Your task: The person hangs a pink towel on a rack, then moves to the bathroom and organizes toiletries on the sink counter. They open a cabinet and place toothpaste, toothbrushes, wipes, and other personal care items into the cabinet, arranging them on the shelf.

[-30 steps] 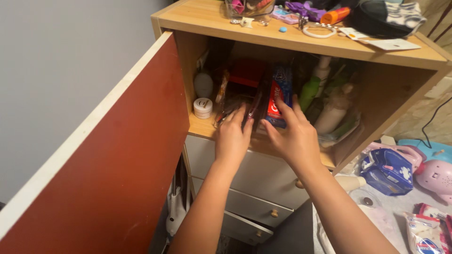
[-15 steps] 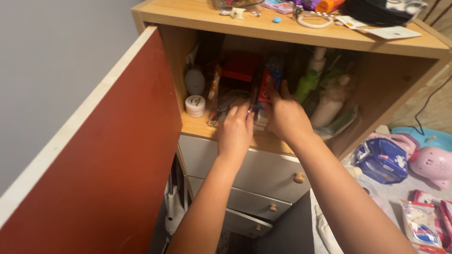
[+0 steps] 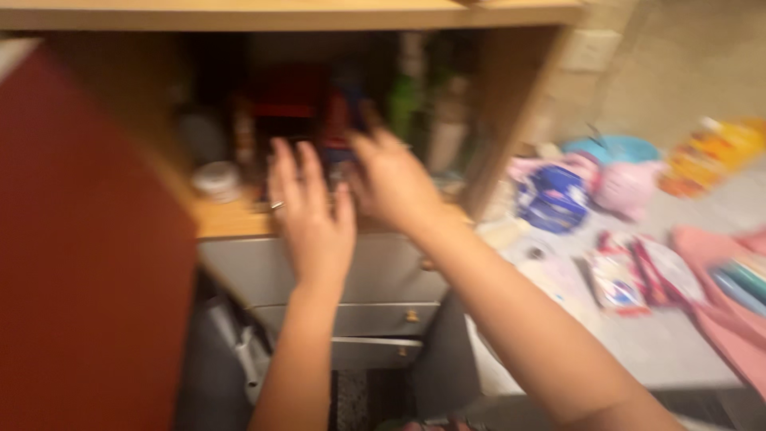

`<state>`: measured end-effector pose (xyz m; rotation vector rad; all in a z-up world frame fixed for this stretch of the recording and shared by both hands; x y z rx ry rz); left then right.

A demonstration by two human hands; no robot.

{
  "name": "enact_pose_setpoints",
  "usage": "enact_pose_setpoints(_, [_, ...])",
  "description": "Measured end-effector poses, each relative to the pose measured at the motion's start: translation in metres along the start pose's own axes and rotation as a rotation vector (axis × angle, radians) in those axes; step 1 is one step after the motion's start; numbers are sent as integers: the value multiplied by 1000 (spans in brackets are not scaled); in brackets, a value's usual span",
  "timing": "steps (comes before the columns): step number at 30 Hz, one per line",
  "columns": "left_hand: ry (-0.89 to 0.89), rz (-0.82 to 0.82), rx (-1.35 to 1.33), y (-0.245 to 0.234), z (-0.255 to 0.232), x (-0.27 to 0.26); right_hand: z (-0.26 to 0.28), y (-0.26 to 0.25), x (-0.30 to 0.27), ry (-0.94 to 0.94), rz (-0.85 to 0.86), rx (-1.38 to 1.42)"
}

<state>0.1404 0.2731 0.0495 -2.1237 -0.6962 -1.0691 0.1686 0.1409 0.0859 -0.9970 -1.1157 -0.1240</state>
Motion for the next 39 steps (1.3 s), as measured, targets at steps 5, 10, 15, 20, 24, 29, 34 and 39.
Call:
enact_pose_setpoints(5, [-22,73,-412,-8,-54,-37,19,-55,-53,-40,-59,157])
enact_pose_setpoints(10, [-124,193,-636,14,-110,-81,2,-114,-114,102,-52,195])
enact_pose_setpoints(15, [-174,344,-782,61,-163,-112,-35,-164,-185,353,-112,176])
enact_pose_setpoints(20, [-313,512,-883,107,-209,-147,-81,-213,-267,566,-171,103])
enact_pose_setpoints(24, [-429,618,-924,147,-236,-176,-121,-242,-342,914,-88,-17])
enact_pose_setpoints(29, [-716,895,-993,201,-257,-224,-152,-246,-403,917,121,-281])
enact_pose_setpoints(34, [-642,1037,-863,231,-265,-267,-175,-224,-453,1041,298,-228])
enact_pose_setpoints(39, [-692,1151,-803,249,-266,-301,-204,-211,-476,1094,230,22])
Point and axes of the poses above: each hand's wrist, its own x-axis towards the middle knuckle, its own y-axis out of the palm, z = x × y, the point moved 5 cm from there along x, towards the middle knuckle, and after that the axes turned 11 degrees about -y, right-handed, at the moved point
